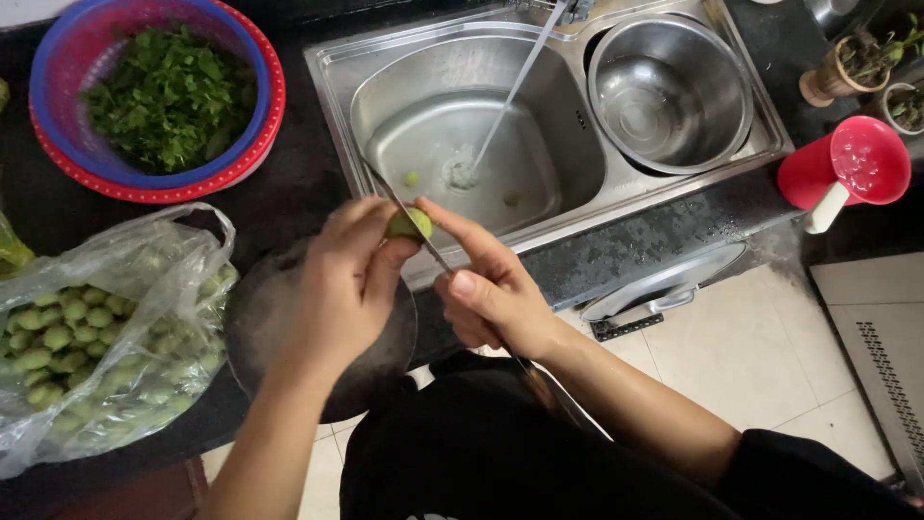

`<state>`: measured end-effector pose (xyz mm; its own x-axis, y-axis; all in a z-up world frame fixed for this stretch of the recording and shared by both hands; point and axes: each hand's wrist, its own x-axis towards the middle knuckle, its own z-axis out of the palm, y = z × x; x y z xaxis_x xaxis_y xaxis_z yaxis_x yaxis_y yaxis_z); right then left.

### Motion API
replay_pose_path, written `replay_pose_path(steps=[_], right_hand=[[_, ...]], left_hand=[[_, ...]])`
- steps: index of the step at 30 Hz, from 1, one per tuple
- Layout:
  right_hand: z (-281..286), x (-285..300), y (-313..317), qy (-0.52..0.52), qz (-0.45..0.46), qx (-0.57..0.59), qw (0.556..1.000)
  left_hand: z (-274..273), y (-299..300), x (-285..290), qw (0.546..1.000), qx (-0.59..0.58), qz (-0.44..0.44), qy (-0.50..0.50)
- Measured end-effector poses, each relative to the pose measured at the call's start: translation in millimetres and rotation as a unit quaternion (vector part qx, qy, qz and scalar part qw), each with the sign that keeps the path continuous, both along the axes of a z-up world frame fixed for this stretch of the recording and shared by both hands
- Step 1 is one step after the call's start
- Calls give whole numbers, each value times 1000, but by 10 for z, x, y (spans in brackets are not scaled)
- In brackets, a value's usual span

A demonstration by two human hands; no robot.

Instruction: Scoring small green fruits with a knife and placing them into water in a sink.

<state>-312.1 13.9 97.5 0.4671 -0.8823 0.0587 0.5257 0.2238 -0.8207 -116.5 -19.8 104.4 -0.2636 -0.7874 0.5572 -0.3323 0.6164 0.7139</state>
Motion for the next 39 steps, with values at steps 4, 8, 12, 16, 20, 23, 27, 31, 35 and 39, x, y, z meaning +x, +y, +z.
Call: replay_pose_path(steps=[4,8,12,16,20,23,27,31,35,39], right_hand=[[-198,-11,-53,20,-25,-25,999],[-154,20,-86,71,-45,-37,996],[-424,-10,-120,113,-72,-55,989],[-685,-94,-130,137,-69,-40,987],[-283,-112,-111,109,-54,19,992],[-332,-277,-106,69,-72,28,995],[-587,-643,-156,173,-182,19,968],[-460,-656,-221,145,-152,69,975],[-444,-494,-209,133,-111,57,983],[-405,-324,-179,142,-80,45,986]], left_hand=[[-237,150,-151,968,196,-8,157],[-203,295,-372,884,346,91,300],[-77,286,-459,794,420,92,429],[-729,202,-408,830,450,138,300],[-704,-97,-500,975,154,136,84],[-969,-345,-673,975,11,220,-29],[-1492,-922,-956,955,148,243,-87],[-1564,-1149,-891,913,335,143,-186],[-2030,-1066,292,911,315,229,-133],[-2327,-621,1973,843,247,476,-39]])
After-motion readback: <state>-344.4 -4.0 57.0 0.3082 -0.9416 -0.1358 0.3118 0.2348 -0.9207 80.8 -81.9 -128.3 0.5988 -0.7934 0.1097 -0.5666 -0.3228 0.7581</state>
